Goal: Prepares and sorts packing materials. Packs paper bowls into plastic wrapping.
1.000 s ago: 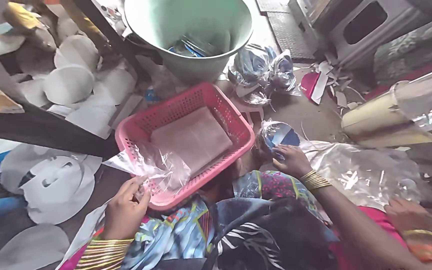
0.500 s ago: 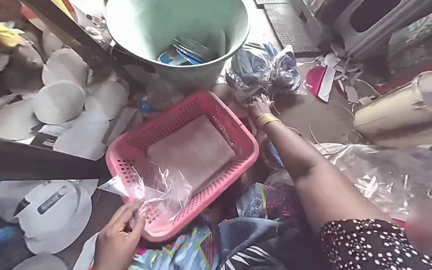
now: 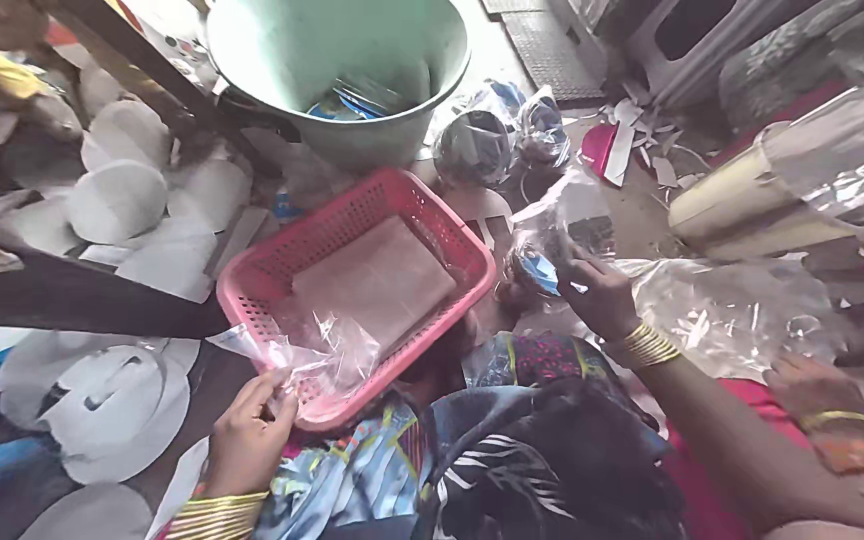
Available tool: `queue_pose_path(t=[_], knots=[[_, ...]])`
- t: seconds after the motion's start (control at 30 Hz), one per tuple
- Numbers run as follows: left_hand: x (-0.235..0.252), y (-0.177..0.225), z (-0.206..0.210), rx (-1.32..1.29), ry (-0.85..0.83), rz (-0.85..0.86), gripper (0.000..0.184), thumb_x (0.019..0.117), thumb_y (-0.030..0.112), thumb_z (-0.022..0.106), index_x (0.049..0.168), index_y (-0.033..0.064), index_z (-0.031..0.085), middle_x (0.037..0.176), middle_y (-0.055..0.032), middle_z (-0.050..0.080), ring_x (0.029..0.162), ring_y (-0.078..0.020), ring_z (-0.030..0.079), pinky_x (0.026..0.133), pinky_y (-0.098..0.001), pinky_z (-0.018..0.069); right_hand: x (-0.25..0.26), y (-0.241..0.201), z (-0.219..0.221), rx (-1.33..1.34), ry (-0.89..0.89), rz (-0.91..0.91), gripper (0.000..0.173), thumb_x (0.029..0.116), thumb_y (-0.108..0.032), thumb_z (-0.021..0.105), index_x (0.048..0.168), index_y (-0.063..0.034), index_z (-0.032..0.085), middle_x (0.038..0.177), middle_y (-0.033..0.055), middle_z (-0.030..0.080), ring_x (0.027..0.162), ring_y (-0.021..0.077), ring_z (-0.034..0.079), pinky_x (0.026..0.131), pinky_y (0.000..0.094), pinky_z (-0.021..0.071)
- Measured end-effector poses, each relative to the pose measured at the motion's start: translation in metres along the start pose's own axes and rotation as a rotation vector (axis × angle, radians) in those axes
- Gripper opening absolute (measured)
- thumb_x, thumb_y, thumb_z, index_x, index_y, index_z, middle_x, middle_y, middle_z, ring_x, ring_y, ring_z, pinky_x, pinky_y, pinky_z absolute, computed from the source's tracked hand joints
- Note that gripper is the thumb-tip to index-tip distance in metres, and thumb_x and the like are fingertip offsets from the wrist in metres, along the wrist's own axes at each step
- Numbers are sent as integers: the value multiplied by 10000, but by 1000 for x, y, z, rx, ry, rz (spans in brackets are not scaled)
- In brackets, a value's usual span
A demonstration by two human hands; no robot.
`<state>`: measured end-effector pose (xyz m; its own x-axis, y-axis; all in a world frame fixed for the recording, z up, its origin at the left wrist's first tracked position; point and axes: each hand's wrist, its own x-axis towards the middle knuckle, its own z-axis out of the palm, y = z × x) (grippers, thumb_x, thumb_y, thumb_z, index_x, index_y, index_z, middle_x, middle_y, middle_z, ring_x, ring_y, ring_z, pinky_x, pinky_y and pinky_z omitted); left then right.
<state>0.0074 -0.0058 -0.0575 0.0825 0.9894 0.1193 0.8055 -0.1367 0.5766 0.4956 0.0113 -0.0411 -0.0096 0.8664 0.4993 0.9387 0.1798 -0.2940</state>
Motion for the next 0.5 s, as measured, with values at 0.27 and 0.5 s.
queue_pose_path(t=[0.27, 0.5], knots=[[-1, 4, -1, -9, -25, -49, 329, 888, 88, 622, 1149, -94, 708, 1155, -285, 695, 985, -435, 694, 846, -607, 529, -16, 17, 19, -117, -725, 225, 333, 986, -180, 590, 1155, 97, 664, 1429, 301, 566, 1328, 456, 563, 1030, 612, 467], [0, 4, -1, 5, -31, -44, 338, 886, 105, 610, 1147, -84, 711, 1124, -271, 704, 911, -400, 698, 791, -577, 538, 16, 14, 20, -142, -923, 309, 328, 929, -177, 655, 1096, 105, 642, 1213, 315, 646, 1135, 481, 632, 942, 639, 459]])
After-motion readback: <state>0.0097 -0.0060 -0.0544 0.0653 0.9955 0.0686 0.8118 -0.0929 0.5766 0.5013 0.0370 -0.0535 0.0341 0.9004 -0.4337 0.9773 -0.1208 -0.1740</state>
